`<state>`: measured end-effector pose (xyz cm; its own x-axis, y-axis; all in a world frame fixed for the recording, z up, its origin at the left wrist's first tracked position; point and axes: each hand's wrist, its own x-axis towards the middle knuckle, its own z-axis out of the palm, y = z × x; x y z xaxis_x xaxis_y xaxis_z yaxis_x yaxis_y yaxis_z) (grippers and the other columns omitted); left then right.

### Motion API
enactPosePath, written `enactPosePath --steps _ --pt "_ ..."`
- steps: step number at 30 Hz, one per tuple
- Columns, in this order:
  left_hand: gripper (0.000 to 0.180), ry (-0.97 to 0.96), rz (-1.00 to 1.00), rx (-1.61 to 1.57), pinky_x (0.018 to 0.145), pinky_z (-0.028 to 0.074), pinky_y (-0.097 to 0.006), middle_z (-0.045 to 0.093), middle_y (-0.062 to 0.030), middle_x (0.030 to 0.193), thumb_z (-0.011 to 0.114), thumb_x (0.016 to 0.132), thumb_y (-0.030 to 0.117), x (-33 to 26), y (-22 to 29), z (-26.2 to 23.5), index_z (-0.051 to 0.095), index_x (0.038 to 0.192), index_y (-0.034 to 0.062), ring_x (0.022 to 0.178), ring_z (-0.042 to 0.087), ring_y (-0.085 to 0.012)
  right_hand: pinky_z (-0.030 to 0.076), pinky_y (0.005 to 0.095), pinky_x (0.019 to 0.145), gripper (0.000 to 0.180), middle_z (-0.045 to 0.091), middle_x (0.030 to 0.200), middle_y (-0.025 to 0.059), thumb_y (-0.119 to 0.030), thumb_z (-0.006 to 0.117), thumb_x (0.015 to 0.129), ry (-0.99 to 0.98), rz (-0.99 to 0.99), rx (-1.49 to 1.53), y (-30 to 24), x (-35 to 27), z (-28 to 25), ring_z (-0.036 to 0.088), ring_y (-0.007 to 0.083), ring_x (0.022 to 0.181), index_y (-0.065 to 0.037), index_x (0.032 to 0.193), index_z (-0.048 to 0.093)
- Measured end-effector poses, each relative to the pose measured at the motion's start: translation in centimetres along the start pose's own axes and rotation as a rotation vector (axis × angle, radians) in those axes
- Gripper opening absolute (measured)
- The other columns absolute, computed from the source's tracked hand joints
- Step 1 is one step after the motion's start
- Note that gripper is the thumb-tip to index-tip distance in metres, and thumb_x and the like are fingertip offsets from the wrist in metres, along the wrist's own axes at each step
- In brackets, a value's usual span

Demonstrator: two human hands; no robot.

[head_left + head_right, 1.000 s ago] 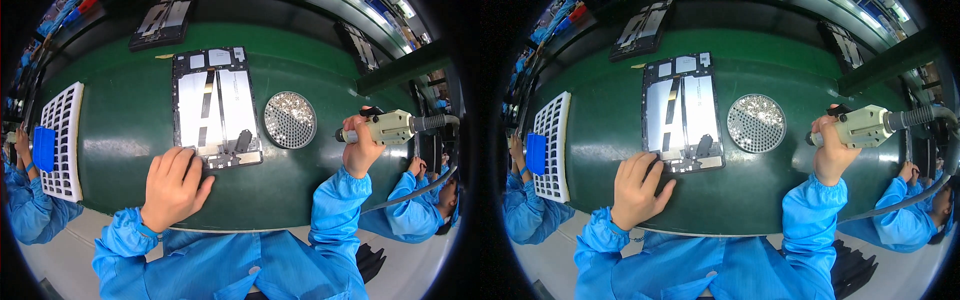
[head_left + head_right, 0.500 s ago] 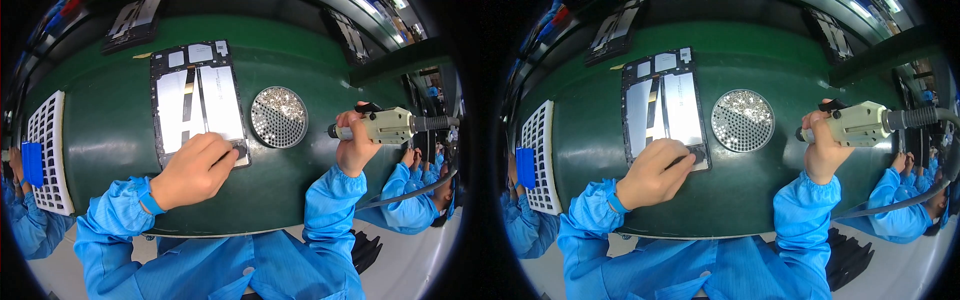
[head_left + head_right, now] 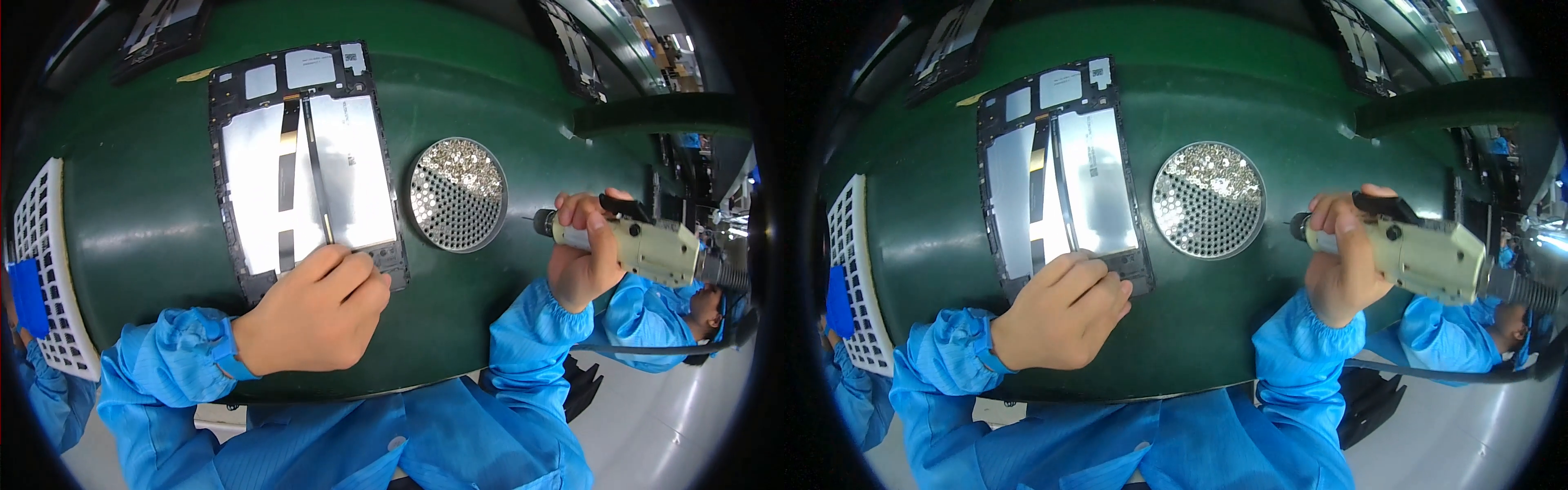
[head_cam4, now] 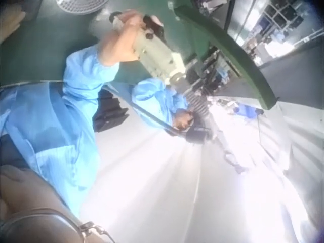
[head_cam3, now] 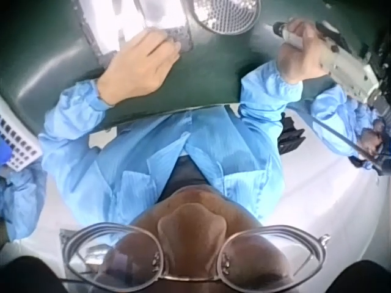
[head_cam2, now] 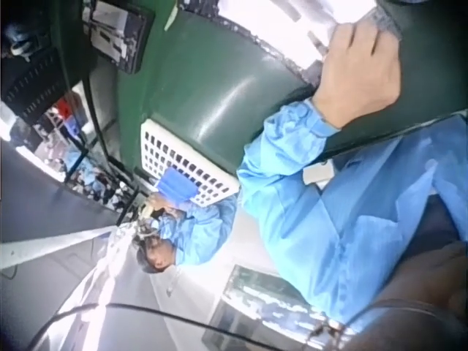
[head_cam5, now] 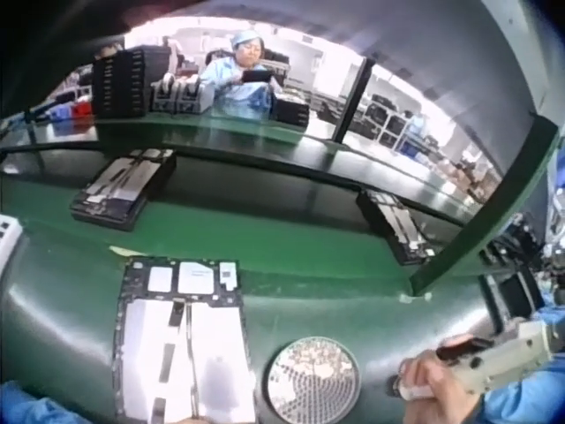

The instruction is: The person secures internal components and ribbon cables inside tablet casings with screws using an electric screwdriver on an assembly line.

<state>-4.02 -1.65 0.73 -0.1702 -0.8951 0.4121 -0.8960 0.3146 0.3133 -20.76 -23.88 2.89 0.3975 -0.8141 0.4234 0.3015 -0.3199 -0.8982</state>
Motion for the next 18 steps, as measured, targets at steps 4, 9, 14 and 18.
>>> enactPosePath --steps 4,9,14,18 --pt "0.021 -0.066 0.030 0.026 0.083 0.048 -0.040 0.061 -0.0136 0.090 0.071 0.069 0.004 -0.2 -0.6 -0.3 0.068 0.088 -0.0046 0.090 0.059 -0.0271 0.046 0.0425 0.064 0.037 0.050 0.065 0.0093 -0.010 0.060 0.079 -0.105 -0.011 0.122 -0.7 -0.2 3.0 0.052 0.0225 0.058 -0.002 0.113 0.049" --pt "0.023 -0.051 -0.018 -0.053 0.088 0.047 -0.042 0.061 -0.0157 0.098 0.066 0.074 0.007 -0.6 -1.3 -0.5 0.067 0.094 -0.0025 0.098 0.058 -0.0297 0.050 0.0419 0.067 0.035 0.054 0.068 0.0098 0.000 0.062 0.080 -0.244 0.074 0.213 0.0 -0.2 7.5 0.056 0.0217 0.064 -0.003 0.111 0.046" --pt "0.022 -0.023 -0.143 -0.080 0.097 0.043 -0.047 0.061 -0.0203 0.109 0.065 0.075 0.009 -0.4 -1.5 -0.3 0.067 0.096 0.0021 0.109 0.056 -0.0348 0.049 0.0404 0.068 0.038 0.054 0.070 0.0116 0.010 0.053 0.074 -0.277 0.145 0.255 1.2 0.9 9.7 0.052 0.0198 0.062 -0.003 0.109 0.046" --pt "0.022 -0.034 -0.162 -0.068 0.098 0.042 -0.048 0.061 -0.0207 0.111 0.065 0.077 0.010 -0.3 -1.6 -0.4 0.067 0.098 0.0035 0.111 0.055 -0.0352 0.049 0.0405 0.067 0.038 0.054 0.070 0.0115 0.009 0.052 0.073 -0.265 0.187 0.230 1.7 0.6 10.0 0.052 0.0201 0.060 -0.002 0.109 0.046"
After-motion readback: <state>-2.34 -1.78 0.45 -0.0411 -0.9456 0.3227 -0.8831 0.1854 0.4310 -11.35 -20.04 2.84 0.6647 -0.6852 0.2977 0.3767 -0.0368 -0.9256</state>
